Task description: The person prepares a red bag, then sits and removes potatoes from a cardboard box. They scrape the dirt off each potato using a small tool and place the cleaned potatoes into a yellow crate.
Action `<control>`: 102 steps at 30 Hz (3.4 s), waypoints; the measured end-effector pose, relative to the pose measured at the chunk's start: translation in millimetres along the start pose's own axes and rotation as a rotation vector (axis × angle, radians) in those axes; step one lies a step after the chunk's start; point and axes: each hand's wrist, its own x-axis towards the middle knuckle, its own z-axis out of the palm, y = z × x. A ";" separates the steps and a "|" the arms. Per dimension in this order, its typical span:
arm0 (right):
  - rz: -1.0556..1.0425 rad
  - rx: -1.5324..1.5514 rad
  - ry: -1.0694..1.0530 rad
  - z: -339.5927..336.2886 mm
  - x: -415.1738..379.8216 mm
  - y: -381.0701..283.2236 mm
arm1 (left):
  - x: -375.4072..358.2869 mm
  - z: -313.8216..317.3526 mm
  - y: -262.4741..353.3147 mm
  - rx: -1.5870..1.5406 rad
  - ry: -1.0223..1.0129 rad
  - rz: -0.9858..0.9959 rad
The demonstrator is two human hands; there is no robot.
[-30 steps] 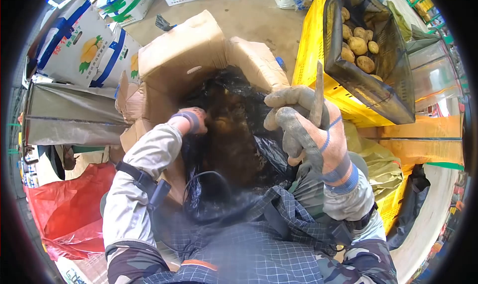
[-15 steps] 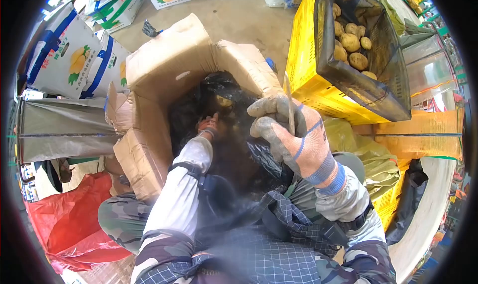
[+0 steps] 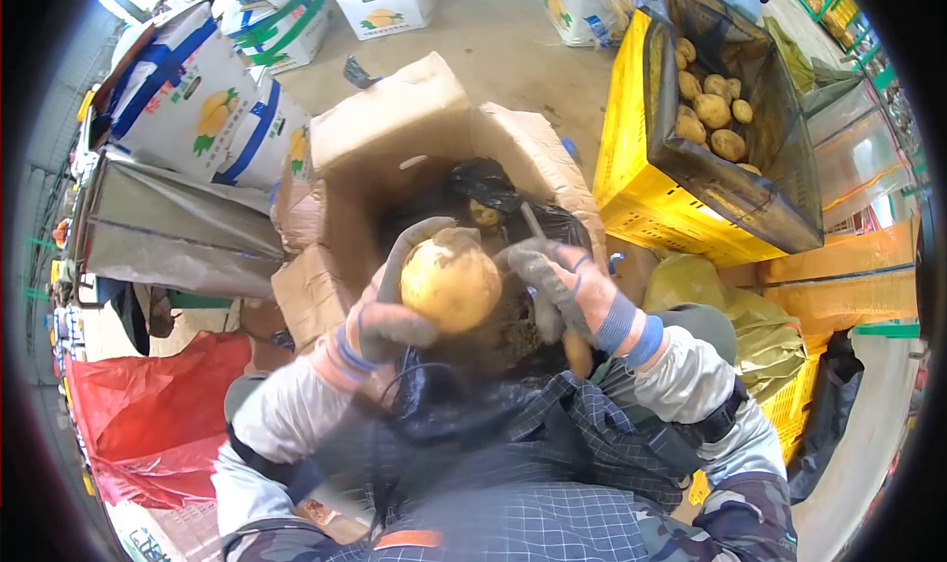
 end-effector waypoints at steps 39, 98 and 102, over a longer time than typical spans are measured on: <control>-0.280 -0.119 0.112 27.3 6.6 21.5 | -29.2 1.8 -37.9 0.095 0.266 0.097; -0.362 0.133 0.525 -61.3 -14.2 -55.8 | 236.7 -273.1 -275.1 1.672 0.319 -0.776; -0.357 0.173 0.439 -66.2 -16.5 -52.7 | 221.9 -285.2 -250.0 1.497 -0.115 -0.650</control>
